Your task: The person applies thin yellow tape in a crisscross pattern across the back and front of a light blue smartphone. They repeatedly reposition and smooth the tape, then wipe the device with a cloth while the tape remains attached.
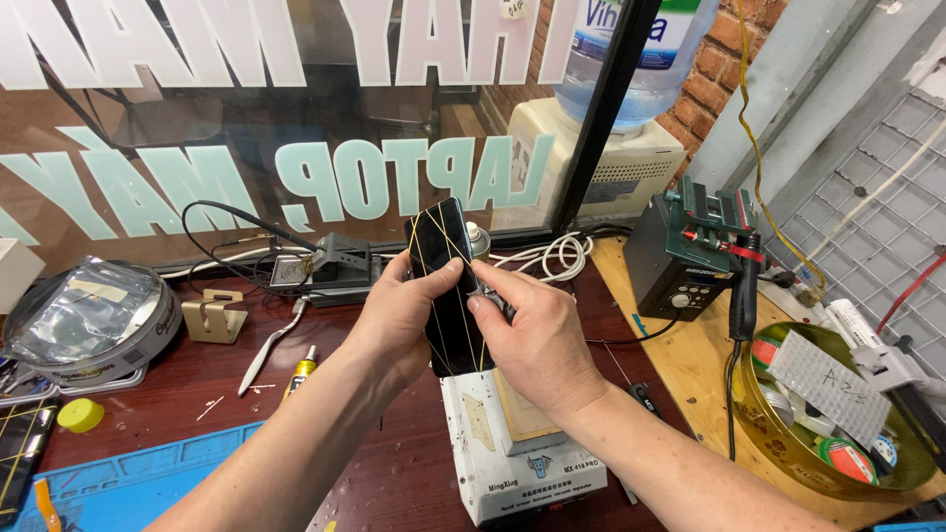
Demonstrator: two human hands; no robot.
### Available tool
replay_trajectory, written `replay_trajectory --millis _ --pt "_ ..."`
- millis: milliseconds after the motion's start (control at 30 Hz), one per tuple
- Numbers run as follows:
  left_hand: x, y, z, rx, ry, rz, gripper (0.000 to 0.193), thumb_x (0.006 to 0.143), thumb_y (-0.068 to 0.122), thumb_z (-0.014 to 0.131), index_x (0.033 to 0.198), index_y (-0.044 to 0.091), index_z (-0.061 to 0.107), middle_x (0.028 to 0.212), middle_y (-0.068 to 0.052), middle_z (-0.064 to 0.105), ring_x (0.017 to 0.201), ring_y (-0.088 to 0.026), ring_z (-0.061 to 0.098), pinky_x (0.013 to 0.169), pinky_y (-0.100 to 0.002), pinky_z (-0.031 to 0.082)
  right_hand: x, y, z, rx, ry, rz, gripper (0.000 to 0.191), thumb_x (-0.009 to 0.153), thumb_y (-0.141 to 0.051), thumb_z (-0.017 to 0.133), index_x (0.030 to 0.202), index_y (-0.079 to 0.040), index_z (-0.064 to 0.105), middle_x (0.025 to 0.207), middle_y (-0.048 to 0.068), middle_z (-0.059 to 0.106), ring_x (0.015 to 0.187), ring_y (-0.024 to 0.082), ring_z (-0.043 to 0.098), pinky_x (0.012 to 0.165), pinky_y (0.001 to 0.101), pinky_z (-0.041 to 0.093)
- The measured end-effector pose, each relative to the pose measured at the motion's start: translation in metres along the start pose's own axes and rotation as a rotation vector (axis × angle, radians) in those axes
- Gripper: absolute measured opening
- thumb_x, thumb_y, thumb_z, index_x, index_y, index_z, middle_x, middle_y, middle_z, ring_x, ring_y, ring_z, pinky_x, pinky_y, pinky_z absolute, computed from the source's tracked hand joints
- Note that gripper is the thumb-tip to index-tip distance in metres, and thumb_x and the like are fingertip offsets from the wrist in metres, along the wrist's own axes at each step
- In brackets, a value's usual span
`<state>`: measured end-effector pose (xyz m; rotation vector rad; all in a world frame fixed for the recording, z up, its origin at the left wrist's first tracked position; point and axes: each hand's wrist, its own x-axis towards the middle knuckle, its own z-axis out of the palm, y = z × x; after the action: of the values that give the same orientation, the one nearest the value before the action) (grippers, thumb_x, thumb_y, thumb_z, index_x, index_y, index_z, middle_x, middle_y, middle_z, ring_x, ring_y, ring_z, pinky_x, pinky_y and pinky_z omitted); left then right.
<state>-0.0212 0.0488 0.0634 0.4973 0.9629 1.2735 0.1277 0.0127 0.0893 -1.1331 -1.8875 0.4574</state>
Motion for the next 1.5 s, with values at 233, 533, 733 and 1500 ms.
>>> replay_trajectory --millis 233,533,733,1500 --pt "-0.004 0.003 0.001 0.029 0.027 -0.026 0.04 0.089 0.014 0.071 0.125 0.013 0.057 0.105 -0.007 0.069 0.089 -0.019 0.07 0.075 -0.04 0.063 0.0 -0.004 0.0 -0.005 -0.035 0.09 0.039 0.088 -0.008 0.067 0.127 -0.004 0.069 0.099 0.014 0.079 0.084 0.02 0.079 0.073 0.0304 0.061" --pt "-0.001 0.005 0.001 0.019 0.015 -0.005 0.042 0.088 0.013 0.072 0.128 0.013 0.057 0.106 -0.007 0.069 0.088 -0.019 0.07 0.074 -0.04 0.063 0.002 0.0 0.001 0.001 -0.002 0.018 0.039 0.088 -0.008 0.068 0.126 -0.002 0.069 0.106 0.016 0.078 0.092 0.023 0.079 0.079 0.032 0.06" --pt "0.0 0.002 -0.001 0.005 0.019 -0.017 0.039 0.088 0.012 0.072 0.124 0.012 0.057 0.104 -0.007 0.069 0.086 -0.02 0.069 0.072 -0.041 0.062 0.002 0.002 0.003 -0.01 0.003 0.007 0.039 0.087 -0.008 0.069 0.125 -0.003 0.069 0.106 0.017 0.078 0.092 0.024 0.079 0.078 0.032 0.061" --pt "0.019 -0.001 -0.023 -0.014 -0.08 -0.073 0.02 0.104 0.025 0.05 0.116 0.011 0.058 0.102 -0.004 0.068 0.089 -0.015 0.067 0.08 -0.035 0.058 0.0 0.001 0.001 0.101 -0.025 0.223 0.034 0.088 -0.012 0.068 0.122 -0.006 0.072 0.082 0.005 0.08 0.066 0.005 0.071 0.06 0.0249 0.057"
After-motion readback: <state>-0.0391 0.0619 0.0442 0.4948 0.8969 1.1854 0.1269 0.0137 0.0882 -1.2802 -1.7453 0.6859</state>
